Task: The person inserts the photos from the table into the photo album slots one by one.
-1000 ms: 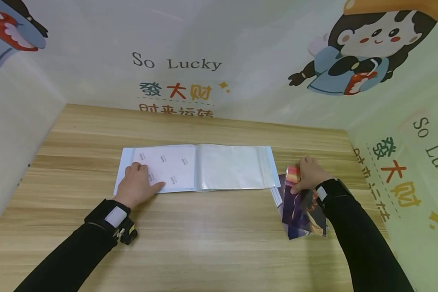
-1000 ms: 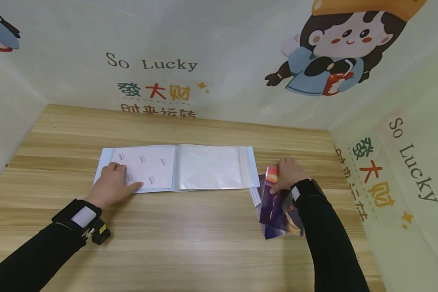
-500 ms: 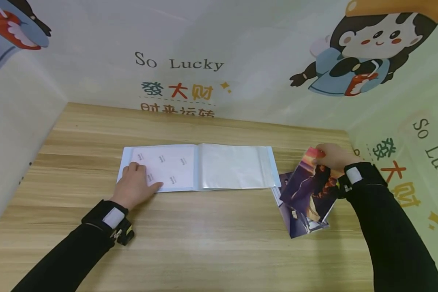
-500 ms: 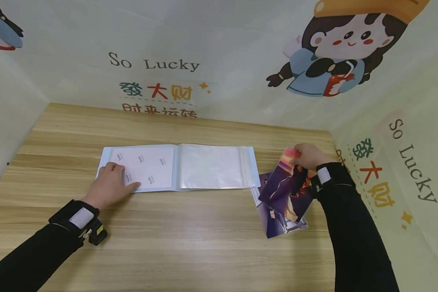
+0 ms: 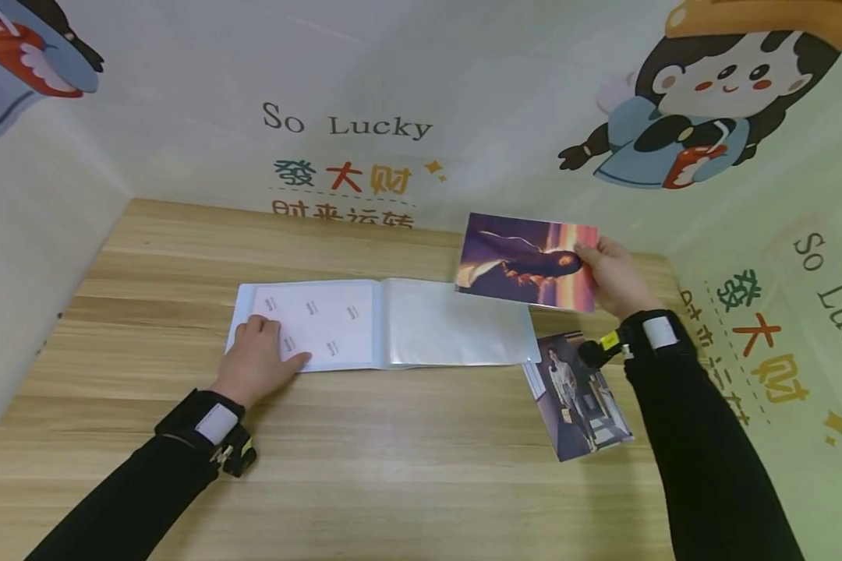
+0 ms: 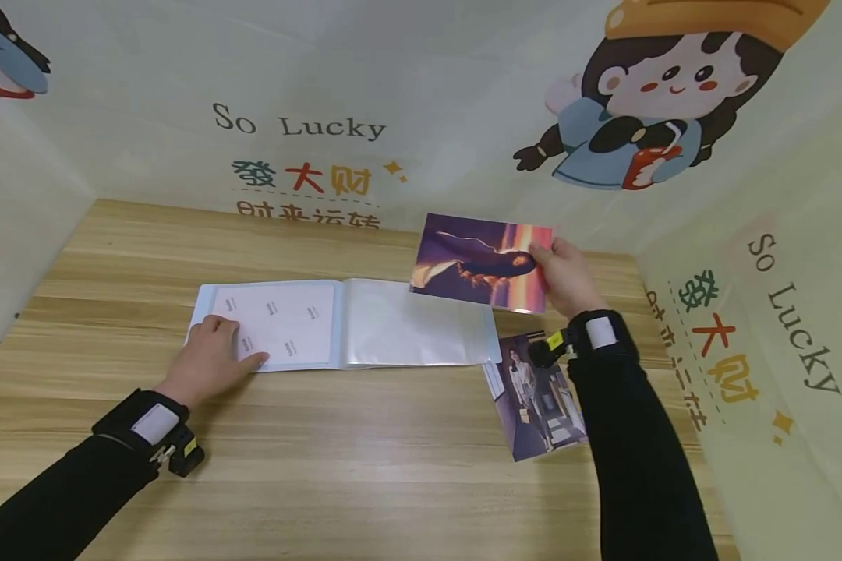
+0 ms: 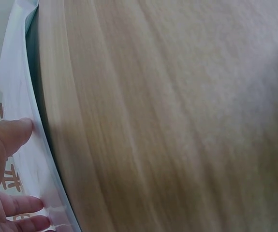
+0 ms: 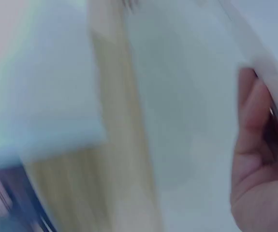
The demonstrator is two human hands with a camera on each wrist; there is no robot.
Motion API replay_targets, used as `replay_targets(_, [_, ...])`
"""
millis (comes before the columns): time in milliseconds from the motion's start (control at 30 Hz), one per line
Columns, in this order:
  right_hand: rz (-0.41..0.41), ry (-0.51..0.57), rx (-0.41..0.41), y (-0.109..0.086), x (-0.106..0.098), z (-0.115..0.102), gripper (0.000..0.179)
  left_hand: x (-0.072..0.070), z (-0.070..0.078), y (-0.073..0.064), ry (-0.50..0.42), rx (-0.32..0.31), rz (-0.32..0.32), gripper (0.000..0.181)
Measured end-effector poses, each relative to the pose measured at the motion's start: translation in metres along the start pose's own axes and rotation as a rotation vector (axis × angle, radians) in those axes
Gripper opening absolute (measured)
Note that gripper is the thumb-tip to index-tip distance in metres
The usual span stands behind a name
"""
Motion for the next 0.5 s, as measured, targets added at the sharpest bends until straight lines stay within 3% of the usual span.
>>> replay_targets(33, [0.021, 0.080, -0.025, 0.001, 0.012, 0.007, 0.025, 0.000, 0.000, 0.000, 0.000, 0.001, 0.000, 0.070])
replay_targets(100, [0.042, 0.131, -0.074, 0.003, 0.036, 0.021, 0.016, 0.000, 0.000, 0.000, -0.001, 0.004, 0.000, 0.069])
replay_targets(267, [0.034, -0.062, -0.111, 0.005, 0.080, 0.045, 0.027, 0.000, 0.001, -0.001, -0.007, 0.009, 0.003, 0.069])
replay_targets(500, [-0.043, -0.223, -0.122, 0.006, 0.111, 0.058, 0.019, 0.000, -0.002, -0.001, -0.005, 0.003, 0.010, 0.070])
Point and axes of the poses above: each hand's wrist, its own y-axis towards the middle knuckle, its own x-axis out of the palm, z = x × y, the point moved 2 cm from there along y, towards the middle knuckle, and after that the axes turned 15 degrees about -x, right-handed, at the moved point
